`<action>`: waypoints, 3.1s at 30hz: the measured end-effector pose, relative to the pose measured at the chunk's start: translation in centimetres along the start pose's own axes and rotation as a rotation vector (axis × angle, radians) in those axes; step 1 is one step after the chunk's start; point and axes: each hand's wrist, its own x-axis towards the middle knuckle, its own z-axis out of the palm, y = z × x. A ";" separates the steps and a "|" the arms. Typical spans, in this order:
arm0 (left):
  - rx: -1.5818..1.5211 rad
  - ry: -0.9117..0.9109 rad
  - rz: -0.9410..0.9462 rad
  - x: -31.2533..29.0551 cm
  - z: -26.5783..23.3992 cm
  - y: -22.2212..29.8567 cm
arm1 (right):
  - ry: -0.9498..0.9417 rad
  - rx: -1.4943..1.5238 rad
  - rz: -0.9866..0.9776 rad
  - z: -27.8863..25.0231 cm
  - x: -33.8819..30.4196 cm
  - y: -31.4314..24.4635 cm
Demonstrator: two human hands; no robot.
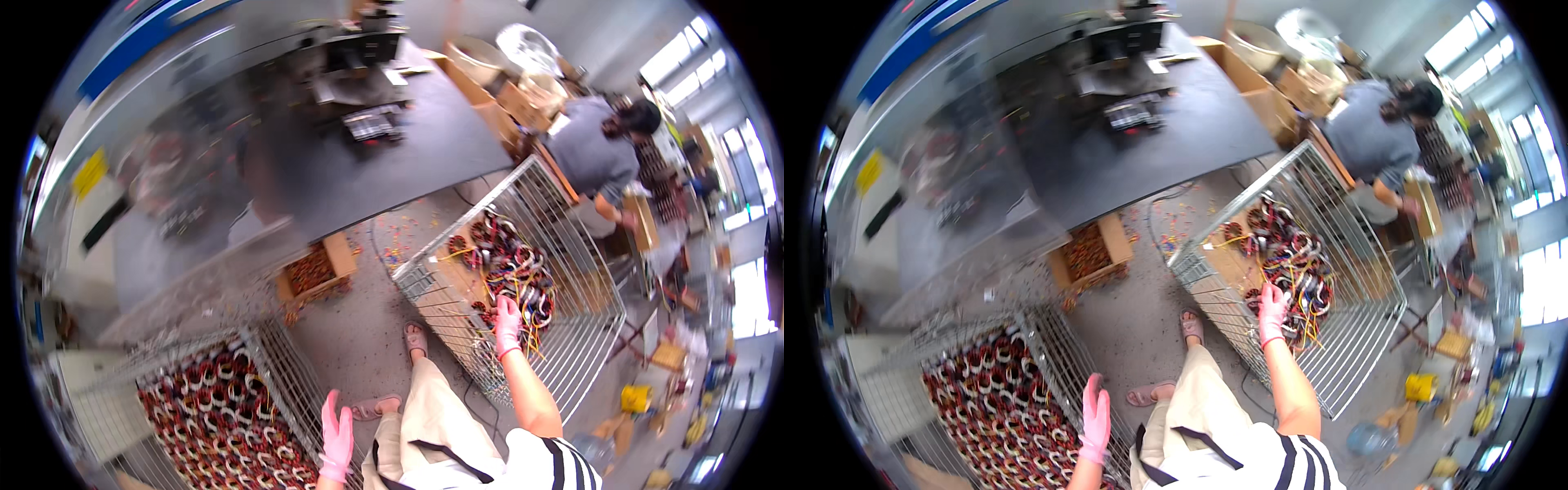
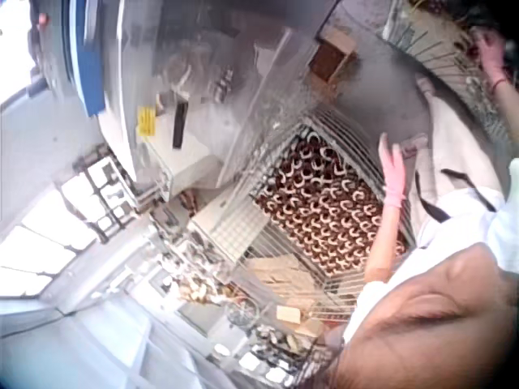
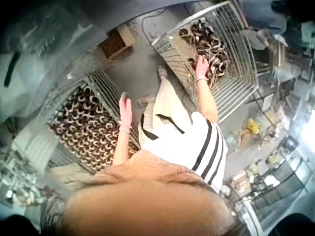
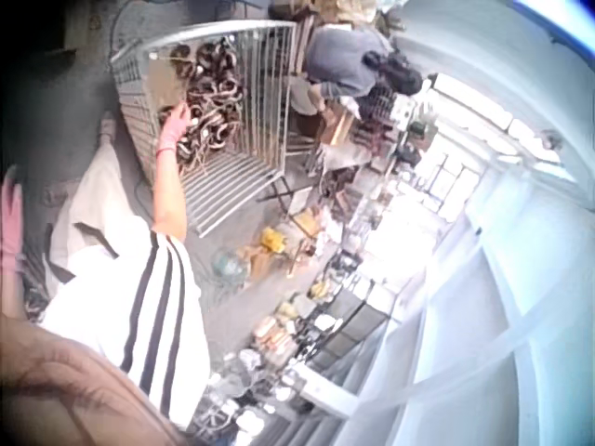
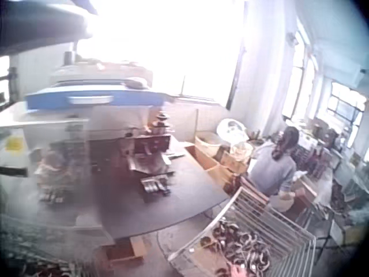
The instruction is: The person removes a coiled motor part from a testing machine, places it into an organized wire rack, and then takes another part from a large bin and connects its wires to the machine's contact points.
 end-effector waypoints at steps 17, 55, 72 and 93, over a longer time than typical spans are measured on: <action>1.383 -0.040 0.742 30.6 35.1 6.1 | -0.502 -1.268 0.242 3.2 26.6 22.0; -0.250 -0.474 0.076 6.6 15.2 21.0 | -1.000 0.065 -0.097 -0.6 -14.6 -25.3; -1.398 -0.012 0.580 8.7 -2.5 26.8 | -1.161 -0.411 -0.519 7.0 -22.7 -36.4; 0.073 0.162 0.254 21.0 10.8 40.1 | -1.102 -0.310 -0.617 15.0 2.7 -44.2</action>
